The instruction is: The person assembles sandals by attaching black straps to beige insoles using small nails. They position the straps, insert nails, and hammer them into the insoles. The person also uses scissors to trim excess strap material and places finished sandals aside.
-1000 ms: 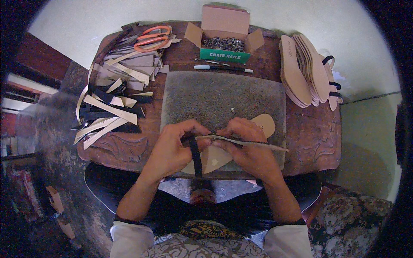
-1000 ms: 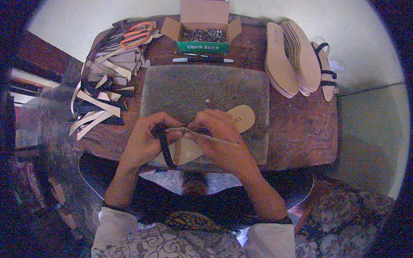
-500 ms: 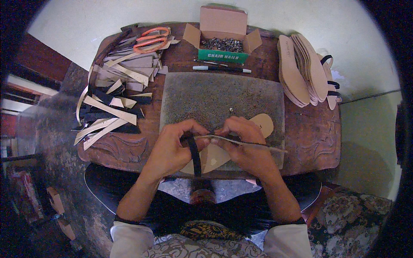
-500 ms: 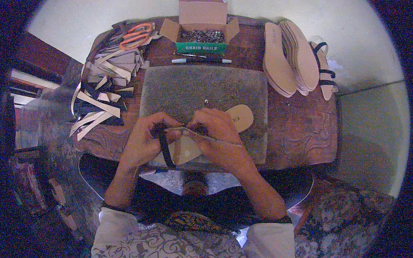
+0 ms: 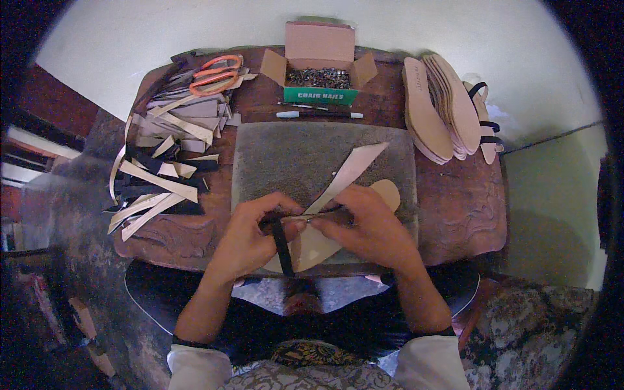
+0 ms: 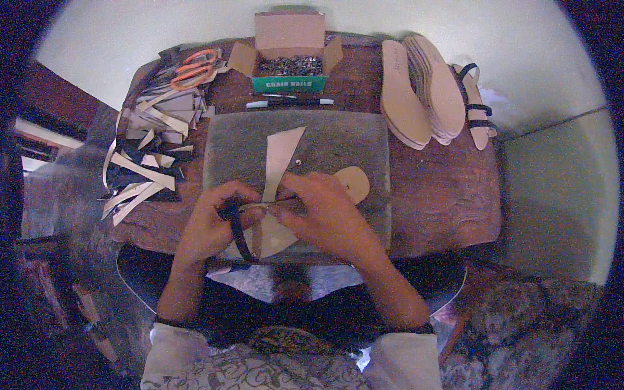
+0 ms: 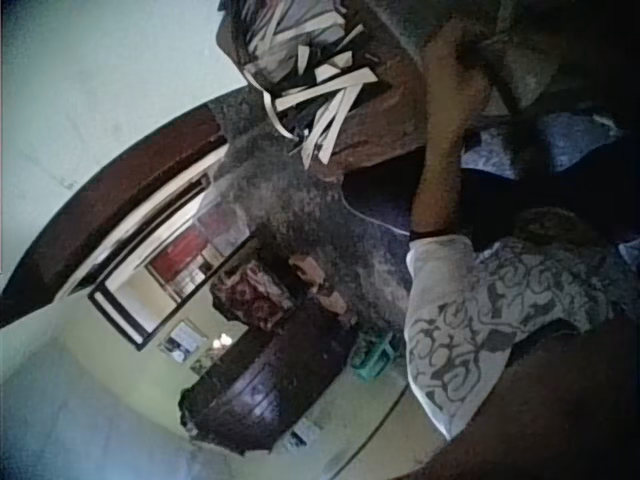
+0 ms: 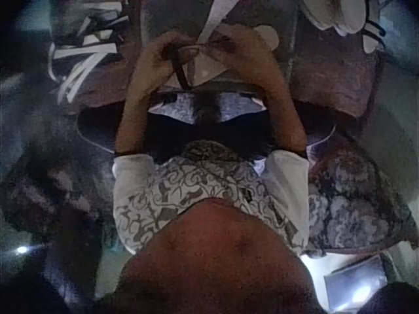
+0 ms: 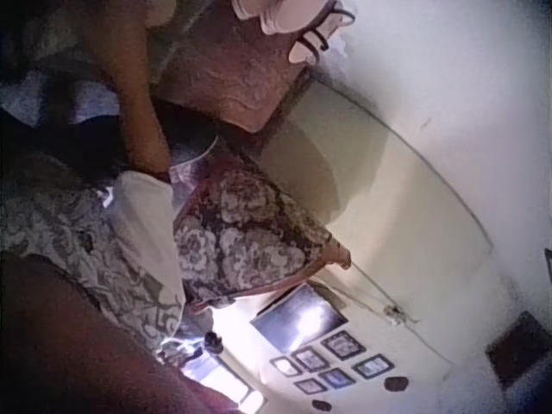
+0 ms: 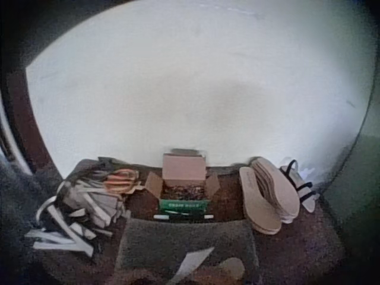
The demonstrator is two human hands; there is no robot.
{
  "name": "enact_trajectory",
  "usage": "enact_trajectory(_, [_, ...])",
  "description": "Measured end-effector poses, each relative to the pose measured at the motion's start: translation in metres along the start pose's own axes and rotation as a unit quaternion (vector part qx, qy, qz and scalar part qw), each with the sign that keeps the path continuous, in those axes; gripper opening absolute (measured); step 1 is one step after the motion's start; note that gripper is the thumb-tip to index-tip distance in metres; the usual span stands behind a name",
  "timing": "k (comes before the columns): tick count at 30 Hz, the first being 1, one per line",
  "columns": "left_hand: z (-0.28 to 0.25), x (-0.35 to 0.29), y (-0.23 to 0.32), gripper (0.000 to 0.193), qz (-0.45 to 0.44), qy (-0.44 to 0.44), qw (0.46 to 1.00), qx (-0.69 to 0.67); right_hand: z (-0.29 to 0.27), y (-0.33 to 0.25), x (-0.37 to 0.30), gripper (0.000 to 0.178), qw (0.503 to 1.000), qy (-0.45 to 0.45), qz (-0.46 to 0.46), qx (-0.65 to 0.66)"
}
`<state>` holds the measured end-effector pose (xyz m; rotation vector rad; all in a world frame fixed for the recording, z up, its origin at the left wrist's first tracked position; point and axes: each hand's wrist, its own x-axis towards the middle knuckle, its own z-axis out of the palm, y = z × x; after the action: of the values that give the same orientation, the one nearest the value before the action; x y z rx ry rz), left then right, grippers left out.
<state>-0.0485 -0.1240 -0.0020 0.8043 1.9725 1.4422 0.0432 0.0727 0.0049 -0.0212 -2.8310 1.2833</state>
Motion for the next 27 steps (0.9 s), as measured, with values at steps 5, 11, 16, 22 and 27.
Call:
enact_trajectory(5, [0.0, 0.0, 0.002, 0.017, 0.012, 0.003, 1.0, -0.007, 0.004, -0.006, -0.001, 0.028, 0.999, 0.027, 0.023, 0.026])
enact_trajectory(11, [0.0, 0.0, -0.001, 0.017, -0.003, 0.001, 1.0, 0.011, 0.013, 0.003, -0.002, 0.034, 0.992, -0.03, 0.102, 0.063])
enact_trajectory(16, [-0.001, 0.001, -0.001, 0.018, -0.021, -0.003, 1.0, -0.003, 0.005, -0.006, 0.003, 0.024, 0.995, -0.019, 0.074, 0.061])
enact_trajectory(22, [0.0, 0.0, -0.003, 0.019, -0.032, -0.007, 0.998, -0.046, 0.004, 0.001, 0.006, 0.022, 0.996, 0.003, 0.021, 0.09])
enact_trajectory(27, [-0.002, 0.0, -0.001, 0.021, -0.024, -0.012, 0.999, -0.034, 0.008, -0.006, 0.007, 0.022, 0.992, 0.017, 0.062, 0.112])
